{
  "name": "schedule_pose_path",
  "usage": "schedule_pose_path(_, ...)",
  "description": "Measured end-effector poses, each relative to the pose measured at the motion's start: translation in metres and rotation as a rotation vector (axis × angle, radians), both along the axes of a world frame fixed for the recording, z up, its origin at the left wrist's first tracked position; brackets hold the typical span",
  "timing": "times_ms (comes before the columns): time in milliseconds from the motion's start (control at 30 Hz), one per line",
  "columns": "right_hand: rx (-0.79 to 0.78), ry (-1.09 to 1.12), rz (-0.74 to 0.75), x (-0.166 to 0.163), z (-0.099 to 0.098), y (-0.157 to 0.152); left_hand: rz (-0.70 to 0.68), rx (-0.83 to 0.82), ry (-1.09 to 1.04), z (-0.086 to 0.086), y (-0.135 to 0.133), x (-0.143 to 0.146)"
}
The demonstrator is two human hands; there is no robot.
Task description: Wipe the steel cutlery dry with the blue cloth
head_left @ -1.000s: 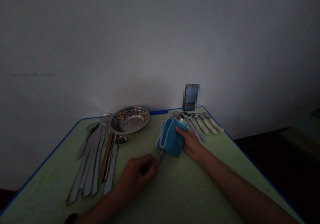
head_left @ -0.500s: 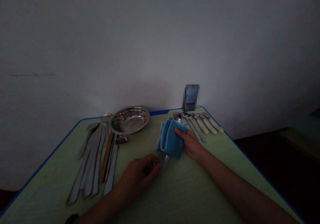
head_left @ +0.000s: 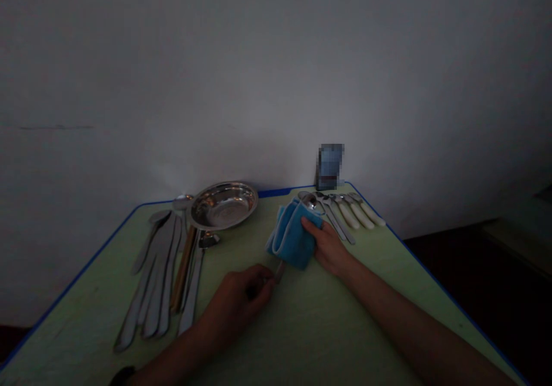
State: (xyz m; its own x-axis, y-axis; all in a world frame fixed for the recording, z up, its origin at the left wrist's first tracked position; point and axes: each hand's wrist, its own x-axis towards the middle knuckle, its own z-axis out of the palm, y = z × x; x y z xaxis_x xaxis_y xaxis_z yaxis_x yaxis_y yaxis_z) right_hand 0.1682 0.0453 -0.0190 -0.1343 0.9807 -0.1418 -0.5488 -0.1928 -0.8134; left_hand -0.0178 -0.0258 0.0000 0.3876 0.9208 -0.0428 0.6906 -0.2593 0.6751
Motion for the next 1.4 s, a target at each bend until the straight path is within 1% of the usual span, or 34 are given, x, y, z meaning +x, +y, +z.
schedule_pose_path(200,-0.017,0.019,0.0,0.001,-0.002,0.002,0.025,0.003,-0.039,-0.002,-0.001,-0.001)
schedule_pose_path(400,-0.004,0.028,0.027,0.003,-0.004,0.003,-0.019,-0.006,-0.017,-0.001,-0.002,0.0)
schedule_pose_path(567,0.007,0.037,0.02,0.003,-0.003,0.001,-0.014,0.026,0.024,0.0,-0.001,0.002)
schedule_pose_path(700,0.023,0.046,0.044,0.003,-0.002,0.0,-0.061,-0.005,0.024,0.001,-0.001,0.002)
schedule_pose_path(767,0.024,0.043,0.044,0.003,-0.002,0.0,-0.062,-0.01,0.021,0.0,-0.001,0.002)
schedule_pose_path(933,-0.001,0.041,0.017,0.001,0.0,0.0,-0.014,0.011,0.013,-0.001,-0.002,0.0)
schedule_pose_path(1100,-0.053,0.054,-0.111,-0.001,0.002,0.003,0.084,0.041,-0.053,0.005,-0.001,0.0)
schedule_pose_path(1167,-0.061,0.074,-0.149,-0.001,0.002,0.004,0.104,0.05,-0.08,0.006,-0.002,-0.001)
schedule_pose_path(1267,-0.063,0.071,-0.145,0.0,0.0,0.004,0.111,0.052,-0.16,0.004,-0.004,-0.004)
schedule_pose_path(1400,-0.063,0.036,-0.106,0.001,-0.001,0.004,0.15,-0.011,-0.3,-0.003,-0.006,-0.009)
